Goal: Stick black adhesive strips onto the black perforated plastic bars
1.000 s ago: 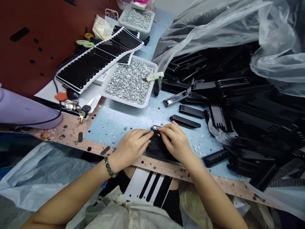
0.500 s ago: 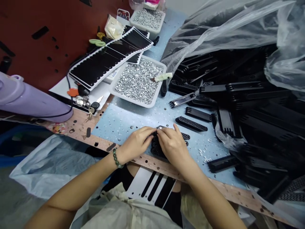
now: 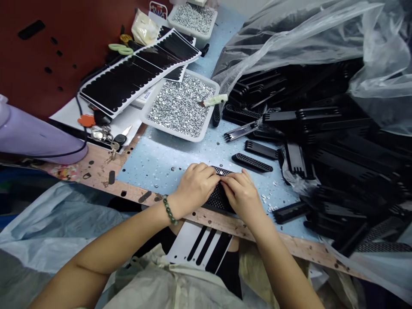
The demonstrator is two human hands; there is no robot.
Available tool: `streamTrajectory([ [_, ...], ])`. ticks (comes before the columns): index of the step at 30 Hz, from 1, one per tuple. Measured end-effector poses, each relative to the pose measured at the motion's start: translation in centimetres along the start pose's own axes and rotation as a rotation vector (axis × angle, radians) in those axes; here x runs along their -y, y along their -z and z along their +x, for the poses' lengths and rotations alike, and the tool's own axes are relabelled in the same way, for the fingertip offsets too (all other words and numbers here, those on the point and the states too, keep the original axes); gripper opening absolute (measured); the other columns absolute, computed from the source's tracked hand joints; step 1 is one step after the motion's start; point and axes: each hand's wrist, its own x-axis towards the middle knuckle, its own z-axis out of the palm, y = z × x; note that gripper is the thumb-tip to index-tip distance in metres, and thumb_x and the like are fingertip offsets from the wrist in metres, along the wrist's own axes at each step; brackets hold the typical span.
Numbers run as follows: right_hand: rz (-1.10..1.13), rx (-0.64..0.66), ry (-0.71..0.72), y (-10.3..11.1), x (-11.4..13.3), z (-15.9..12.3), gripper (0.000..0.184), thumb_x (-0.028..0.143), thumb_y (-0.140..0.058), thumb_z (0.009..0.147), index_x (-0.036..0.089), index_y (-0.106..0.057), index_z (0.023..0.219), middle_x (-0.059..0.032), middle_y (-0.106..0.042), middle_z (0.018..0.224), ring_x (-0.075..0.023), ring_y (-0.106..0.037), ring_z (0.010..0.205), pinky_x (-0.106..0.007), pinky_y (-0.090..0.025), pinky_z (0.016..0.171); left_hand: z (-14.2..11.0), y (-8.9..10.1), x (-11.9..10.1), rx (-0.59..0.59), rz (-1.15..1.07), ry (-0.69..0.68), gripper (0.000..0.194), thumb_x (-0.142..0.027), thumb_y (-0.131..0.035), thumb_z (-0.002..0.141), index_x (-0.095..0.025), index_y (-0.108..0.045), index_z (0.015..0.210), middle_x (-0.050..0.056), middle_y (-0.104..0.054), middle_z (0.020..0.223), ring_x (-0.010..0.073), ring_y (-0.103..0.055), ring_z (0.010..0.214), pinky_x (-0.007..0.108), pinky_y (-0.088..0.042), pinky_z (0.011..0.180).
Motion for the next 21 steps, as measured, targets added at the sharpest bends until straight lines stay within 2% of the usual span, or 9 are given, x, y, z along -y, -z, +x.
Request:
streamTrajectory([
  [3,0.041,0.006,-0.028,-0.6,-0.1,-0.1,0.018,0.018,-0.045,0.094,0.018,-0.063,0.099,-0.0059,-0.064,0.093,-0.0178,-0.059,0.086,-0.048,-0.039,0.103,0.7,-0.3,-0.3,0.01,0.043,0.037,0.018,-0.021,-0.048,0.092,-0.017,-0.065,0.087,0.003,-0.061,0.083,0.0196,-0.052,0.084,0.036,-0.04,0.075],
  [6,0.082,-0.019,-0.061,-0.7,-0.4,0.0,0.018,0.017,-0.044,0.094,0.017,-0.063,0.097,-0.0069,-0.063,0.09,-0.0182,-0.059,0.085,-0.043,-0.046,0.095,0.8,-0.1,0.0,0.028,0.023,0.056,0.017,-0.021,-0.05,0.091,-0.017,-0.064,0.082,0.004,-0.061,0.082,0.019,-0.052,0.084,0.035,-0.039,0.074],
  [9,0.08,-0.045,-0.067,-0.8,-0.5,0.0,0.017,0.017,-0.044,0.094,0.015,-0.061,0.093,-0.0078,-0.062,0.086,-0.0196,-0.058,0.084,-0.04,-0.049,0.087,0.3,0.5,0.9,0.001,-0.106,0.058,0.014,-0.022,-0.052,0.091,-0.017,-0.064,0.085,0.002,-0.062,0.083,0.0163,-0.053,0.082,0.032,-0.041,0.075],
  [12,0.091,-0.064,-0.058,-1.0,-0.1,-0.2,0.015,0.017,-0.045,0.095,0.015,-0.06,0.093,-0.0072,-0.062,0.087,-0.0187,-0.057,0.084,-0.043,-0.045,0.094,-0.6,0.9,1.9,-0.066,-0.222,0.05,0.012,-0.022,-0.054,0.091,-0.016,-0.064,0.091,0.002,-0.062,0.086,0.0138,-0.053,0.084,0.028,-0.045,0.075],
  [17,0.133,-0.083,-0.034,-1.7,1.0,-0.8,0.013,0.017,-0.045,0.095,0.017,-0.058,0.094,-0.0046,-0.062,0.088,-0.016,-0.057,0.088,-0.047,-0.037,0.105,-2.4,0.0,2.8,-0.096,-0.085,-0.107,0.011,-0.017,-0.054,0.089,-0.014,-0.064,0.092,0.004,-0.063,0.086,0.0148,-0.055,0.083,0.028,-0.048,0.071],
  [21,0.083,-0.1,-0.018,-2.0,1.2,-0.9,0.011,0.019,-0.048,0.094,0.016,-0.058,0.088,-0.0041,-0.062,0.083,-0.0153,-0.057,0.082,-0.046,-0.04,0.103,-4.0,0.1,3.2,-0.051,0.031,-0.238,0.027,-0.011,-0.053,0.087,-0.014,-0.06,0.114,0.008,-0.065,0.101,0.0174,-0.059,0.096,0.032,-0.052,0.08],
])
